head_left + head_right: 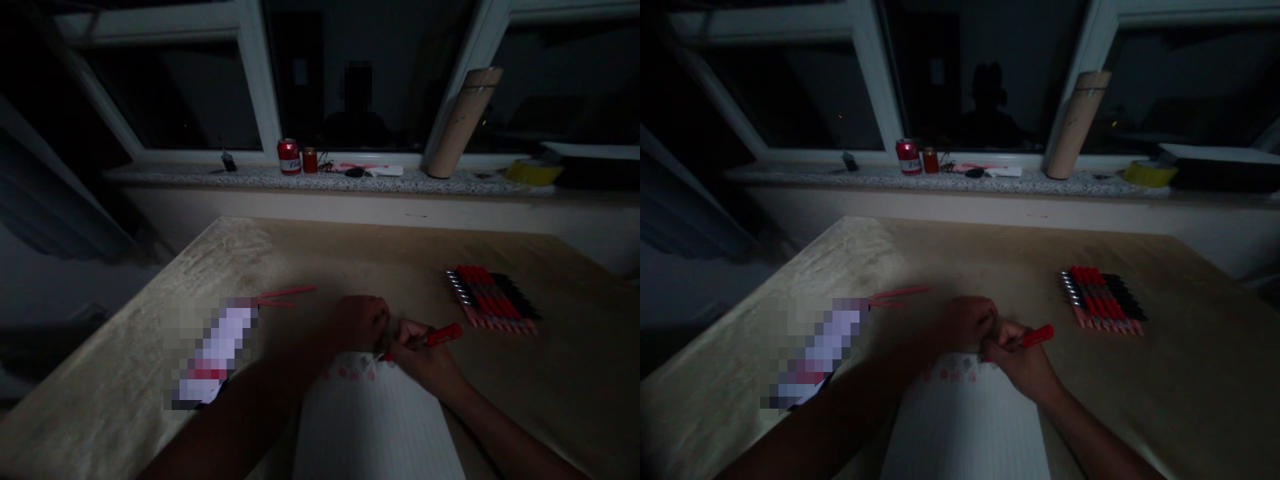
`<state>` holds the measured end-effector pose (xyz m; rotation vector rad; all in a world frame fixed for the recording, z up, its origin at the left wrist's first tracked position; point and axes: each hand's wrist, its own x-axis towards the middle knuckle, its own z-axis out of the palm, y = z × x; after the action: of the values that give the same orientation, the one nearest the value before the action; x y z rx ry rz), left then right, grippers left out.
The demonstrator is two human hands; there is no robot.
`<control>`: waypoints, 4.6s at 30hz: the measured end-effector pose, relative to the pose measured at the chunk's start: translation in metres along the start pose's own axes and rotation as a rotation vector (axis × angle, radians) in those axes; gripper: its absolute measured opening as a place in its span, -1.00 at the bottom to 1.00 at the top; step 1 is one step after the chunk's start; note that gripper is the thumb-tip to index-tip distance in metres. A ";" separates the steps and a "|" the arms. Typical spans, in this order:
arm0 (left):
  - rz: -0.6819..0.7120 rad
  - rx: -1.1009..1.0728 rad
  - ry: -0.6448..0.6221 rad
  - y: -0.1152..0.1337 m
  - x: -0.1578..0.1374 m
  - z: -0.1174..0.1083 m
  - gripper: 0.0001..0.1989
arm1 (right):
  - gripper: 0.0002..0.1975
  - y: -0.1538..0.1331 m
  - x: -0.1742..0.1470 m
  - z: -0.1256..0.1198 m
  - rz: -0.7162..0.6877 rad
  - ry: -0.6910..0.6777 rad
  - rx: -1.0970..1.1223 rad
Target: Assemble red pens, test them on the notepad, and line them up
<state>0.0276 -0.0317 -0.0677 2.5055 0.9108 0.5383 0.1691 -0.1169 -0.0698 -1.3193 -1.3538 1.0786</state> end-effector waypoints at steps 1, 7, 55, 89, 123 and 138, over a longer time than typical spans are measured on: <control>-0.026 -0.069 0.018 0.000 0.001 -0.001 -0.80 | -0.67 -0.001 0.002 -0.002 0.028 0.039 0.013; -0.041 -0.465 -0.057 -0.004 0.002 -0.005 -0.64 | -0.61 -0.003 0.016 -0.017 0.153 0.129 0.229; -0.135 -0.491 0.000 -0.003 0.005 -0.009 -0.65 | -0.75 -0.010 0.026 -0.026 0.138 0.119 0.724; -0.206 -0.746 0.004 0.076 0.199 -0.021 -0.95 | -0.68 -0.023 0.017 -0.148 -0.055 0.465 -0.363; 0.065 0.016 -0.203 0.084 0.288 0.069 -0.81 | -0.78 0.000 0.016 -0.205 0.158 0.485 -0.870; 0.040 0.029 -0.204 0.082 0.290 0.075 -0.80 | -0.75 -0.003 0.016 -0.201 0.177 0.457 -0.937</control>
<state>0.3114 0.0868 -0.0279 2.5523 0.7979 0.2758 0.3663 -0.1040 -0.0292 -2.2211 -1.4352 0.1495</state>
